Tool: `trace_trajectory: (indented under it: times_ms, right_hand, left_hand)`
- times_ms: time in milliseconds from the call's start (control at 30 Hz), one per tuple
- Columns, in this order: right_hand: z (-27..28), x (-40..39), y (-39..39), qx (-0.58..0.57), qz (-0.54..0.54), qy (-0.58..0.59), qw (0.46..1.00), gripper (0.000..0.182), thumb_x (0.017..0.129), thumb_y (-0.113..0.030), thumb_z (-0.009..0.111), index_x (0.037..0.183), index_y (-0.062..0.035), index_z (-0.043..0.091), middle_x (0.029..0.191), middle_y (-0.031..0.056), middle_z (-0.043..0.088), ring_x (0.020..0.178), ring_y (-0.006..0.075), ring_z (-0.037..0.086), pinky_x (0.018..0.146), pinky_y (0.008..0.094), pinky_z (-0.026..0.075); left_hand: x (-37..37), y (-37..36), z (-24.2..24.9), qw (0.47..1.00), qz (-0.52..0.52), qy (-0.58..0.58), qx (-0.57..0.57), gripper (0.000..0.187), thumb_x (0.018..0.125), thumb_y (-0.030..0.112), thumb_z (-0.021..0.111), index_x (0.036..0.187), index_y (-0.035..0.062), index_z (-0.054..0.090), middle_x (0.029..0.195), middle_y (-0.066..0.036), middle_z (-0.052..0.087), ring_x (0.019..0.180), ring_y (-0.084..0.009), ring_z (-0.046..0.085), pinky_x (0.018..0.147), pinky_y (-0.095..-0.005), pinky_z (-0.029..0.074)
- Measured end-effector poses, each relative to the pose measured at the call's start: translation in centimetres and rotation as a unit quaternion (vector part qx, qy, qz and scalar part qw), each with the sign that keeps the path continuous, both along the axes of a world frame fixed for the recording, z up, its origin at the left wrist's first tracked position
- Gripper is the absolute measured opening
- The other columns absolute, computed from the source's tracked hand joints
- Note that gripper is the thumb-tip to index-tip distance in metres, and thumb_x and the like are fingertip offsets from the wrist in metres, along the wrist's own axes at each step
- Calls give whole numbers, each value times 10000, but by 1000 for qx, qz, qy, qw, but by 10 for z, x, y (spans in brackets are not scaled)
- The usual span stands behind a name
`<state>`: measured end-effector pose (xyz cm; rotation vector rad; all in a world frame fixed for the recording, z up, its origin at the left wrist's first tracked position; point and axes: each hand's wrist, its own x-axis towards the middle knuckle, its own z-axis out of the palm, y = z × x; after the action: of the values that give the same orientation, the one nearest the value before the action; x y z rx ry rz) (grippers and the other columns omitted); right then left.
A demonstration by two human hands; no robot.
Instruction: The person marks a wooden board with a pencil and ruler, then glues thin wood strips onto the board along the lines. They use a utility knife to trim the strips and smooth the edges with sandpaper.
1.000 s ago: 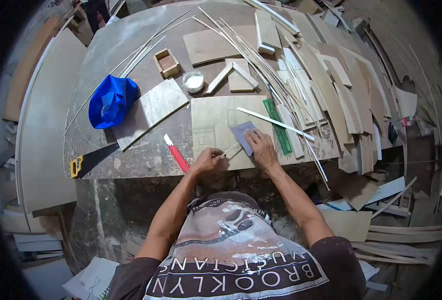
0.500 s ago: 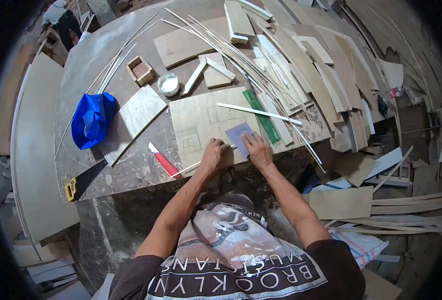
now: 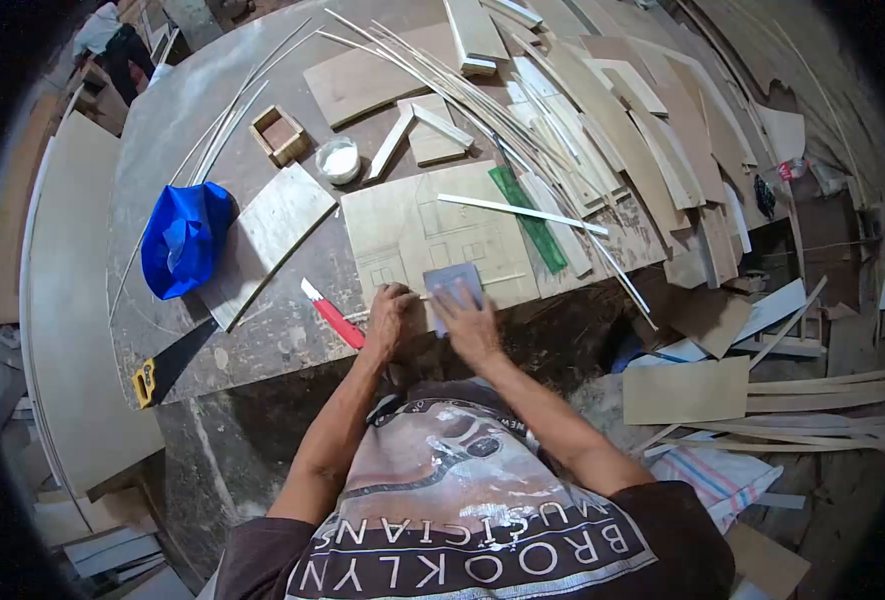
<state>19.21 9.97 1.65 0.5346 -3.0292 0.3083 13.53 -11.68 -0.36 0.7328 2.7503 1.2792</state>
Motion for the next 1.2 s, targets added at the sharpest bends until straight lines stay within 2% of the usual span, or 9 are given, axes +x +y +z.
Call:
trace_trajectory:
  times_ms: [233, 333, 400, 500, 600, 700, 900, 1100, 1200]
  right_hand:
    - [-2, -3, 71, 45, -120, -7, 992, 592, 897, -86, 523, 1487, -136, 495, 1543, 15, 484, 1430, 308, 416, 1108, 603, 331]
    - [2, -8, 53, 8, -134, -2, 991, 580, 893, -79, 527, 1471, -118, 516, 1544, 27, 486, 1437, 332, 402, 1123, 594, 315]
    - [-10, -1, 8, -41, -55, 39, 997, 550, 890, -80, 525, 1438, -116, 552, 1552, 63, 474, 1444, 347, 390, 1118, 603, 312]
    - [-2, 6, 1, 7, -57, -47, 997, 580, 889, -65, 512, 1463, -141, 519, 1546, 67, 476, 1436, 342, 398, 1110, 577, 330]
    - [-4, 9, 65, 5, -95, -26, 995, 629, 857, -10, 540, 1473, -133, 504, 1560, 64, 462, 1444, 330, 391, 1115, 562, 338]
    - [0, 3, 78, -17, -195, 10, 981, 605, 851, -6, 534, 1446, -112, 534, 1521, 95, 507, 1424, 351, 413, 1123, 536, 350]
    - [-14, 7, 35, -23, -67, 6, 997, 586, 872, -77, 551, 1454, -142, 538, 1520, 58, 501, 1408, 329, 422, 1092, 572, 352]
    - [-2, 8, 124, 4, -249, -22, 968, 582, 923, 0, 494, 1493, -119, 492, 1580, 48, 441, 1450, 347, 369, 1180, 571, 269]
    - [11, -1, 92, -3, -177, 25, 984, 599, 883, 10, 514, 1470, -105, 519, 1571, 65, 452, 1436, 354, 391, 1182, 569, 269]
  left_hand:
    - [1, 1, 13, 999, -22, -9, -28, 320, 756, 43, 637, 1059, -2, 731, 1064, -164, 644, 1021, -358, 583, 910, -421, 501]
    - [4, 3, 14, 996, -33, -3, -84, 294, 865, 88, 536, 1071, 18, 733, 1051, -154, 625, 1022, -345, 559, 928, -412, 491]
    - [1, 2, -6, 997, -37, 24, -63, 366, 710, 26, 668, 1069, 5, 733, 1021, -153, 635, 970, -361, 574, 869, -428, 505]
    - [0, 3, -1, 996, -29, 25, -78, 357, 694, 15, 666, 1042, 6, 745, 1009, -155, 633, 943, -361, 568, 856, -427, 501]
    - [-1, 8, 6, 998, -5, -20, -67, 277, 836, 93, 554, 998, 32, 771, 978, -144, 638, 952, -342, 566, 872, -412, 502]
    - [-4, 12, 13, 997, 2, -24, -79, 277, 829, 96, 552, 971, 33, 782, 944, -150, 638, 939, -337, 567, 868, -407, 497]
    - [-7, 7, 2, 998, -9, -53, -16, 320, 892, 169, 507, 973, 18, 776, 930, -172, 637, 969, -358, 591, 863, -423, 496]
    - [-7, 9, -6, 997, 25, -80, 2, 315, 875, 203, 534, 910, -16, 757, 871, -182, 625, 938, -360, 623, 825, -439, 500]
    - [-7, 20, 28, 986, 60, -148, 39, 223, 799, 127, 598, 886, -15, 748, 868, -187, 627, 924, -369, 619, 818, -449, 499]
